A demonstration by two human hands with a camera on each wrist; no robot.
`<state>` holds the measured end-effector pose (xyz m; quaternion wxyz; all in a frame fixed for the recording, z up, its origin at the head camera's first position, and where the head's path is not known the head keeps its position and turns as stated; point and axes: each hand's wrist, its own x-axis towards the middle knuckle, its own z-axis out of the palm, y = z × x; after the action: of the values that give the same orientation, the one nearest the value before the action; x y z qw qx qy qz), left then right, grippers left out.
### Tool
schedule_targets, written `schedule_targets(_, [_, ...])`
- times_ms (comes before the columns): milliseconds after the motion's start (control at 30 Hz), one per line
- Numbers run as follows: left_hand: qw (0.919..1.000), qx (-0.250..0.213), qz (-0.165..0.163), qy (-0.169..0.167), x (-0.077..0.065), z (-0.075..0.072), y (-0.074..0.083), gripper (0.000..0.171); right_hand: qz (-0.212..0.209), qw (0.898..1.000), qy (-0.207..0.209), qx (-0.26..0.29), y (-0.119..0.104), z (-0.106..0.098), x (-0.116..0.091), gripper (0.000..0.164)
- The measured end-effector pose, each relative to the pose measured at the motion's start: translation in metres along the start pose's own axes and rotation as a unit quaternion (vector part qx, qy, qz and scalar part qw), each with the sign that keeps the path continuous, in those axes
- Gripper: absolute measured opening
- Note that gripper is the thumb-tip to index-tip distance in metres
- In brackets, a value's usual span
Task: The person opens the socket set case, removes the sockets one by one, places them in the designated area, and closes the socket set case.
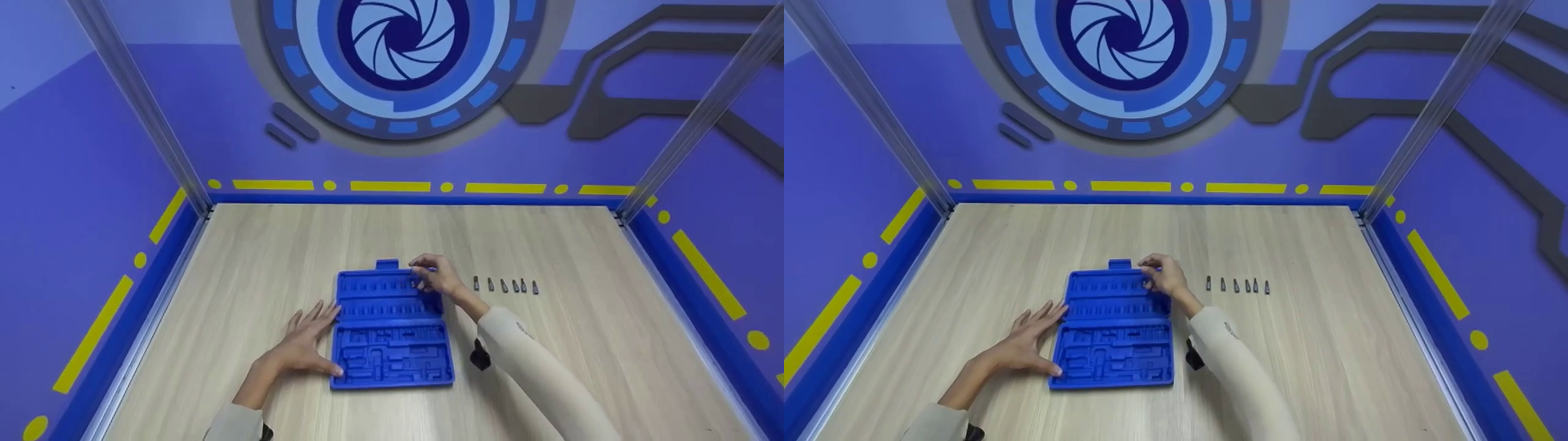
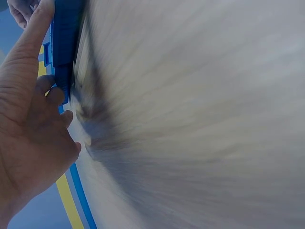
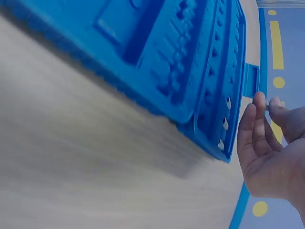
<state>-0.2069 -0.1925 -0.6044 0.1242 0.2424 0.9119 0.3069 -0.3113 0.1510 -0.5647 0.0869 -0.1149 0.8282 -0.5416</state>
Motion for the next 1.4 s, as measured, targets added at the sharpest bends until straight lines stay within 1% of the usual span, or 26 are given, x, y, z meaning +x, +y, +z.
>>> schedule_targets(100, [1.0,0.002,0.0,0.001,-0.001,0.0,0.0,0.136,0.003,1.0,-0.008,0.001,0.002,-0.008,-0.003,0.023])
schedule_targets(167, [1.0,0.002,-0.001,0.001,-0.001,-0.001,0.001,0.136,-0.004,1.0,-0.011,-0.004,0.005,-0.013,-0.006,0.024])
schedule_targets(200, [1.0,0.0,-0.002,0.001,-0.001,-0.001,0.001,0.136,-0.001,1.0,-0.013,-0.003,0.001,-0.016,-0.009,0.025])
schedule_targets(367, [0.9999,-0.006,-0.007,-0.005,-0.001,-0.001,0.001,0.135,0.018,0.999,-0.028,-0.001,0.006,-0.03,-0.018,0.032])
schedule_targets(400, [0.9999,-0.007,-0.008,-0.006,0.0,0.0,0.001,0.135,0.024,0.999,-0.032,0.0,0.008,-0.034,-0.02,0.033])
schedule_targets(433, [0.9999,-0.006,-0.009,-0.005,0.0,0.0,0.001,0.135,0.022,0.999,-0.032,-0.004,0.015,-0.037,-0.019,0.033])
schedule_targets(533, [0.9999,-0.005,-0.008,-0.004,0.0,0.0,0.001,0.136,0.013,0.999,-0.034,-0.012,0.022,-0.047,-0.025,0.034])
schedule_targets(700, [1.0,-0.004,0.004,-0.004,0.0,0.001,0.001,0.136,0.016,0.999,-0.039,-0.021,0.034,-0.065,-0.037,0.035])
schedule_targets(867, [1.0,0.004,0.001,-0.003,0.001,0.0,0.0,0.136,0.011,0.998,-0.063,-0.005,0.04,-0.087,-0.048,0.04])
schedule_targets(1000, [1.0,0.0,-0.005,-0.003,0.001,-0.001,0.001,0.136,0.026,0.997,-0.075,0.019,0.045,-0.105,-0.056,0.045])
schedule_targets(1167, [1.0,-0.001,-0.007,-0.004,0.001,-0.002,0.002,0.136,0.047,0.996,-0.077,0.027,0.05,-0.126,-0.066,0.053])
schedule_targets(1400, [1.0,-0.002,0.002,-0.004,-0.001,-0.002,0.002,0.136,0.049,0.997,-0.063,-0.009,0.059,-0.154,-0.083,0.055])
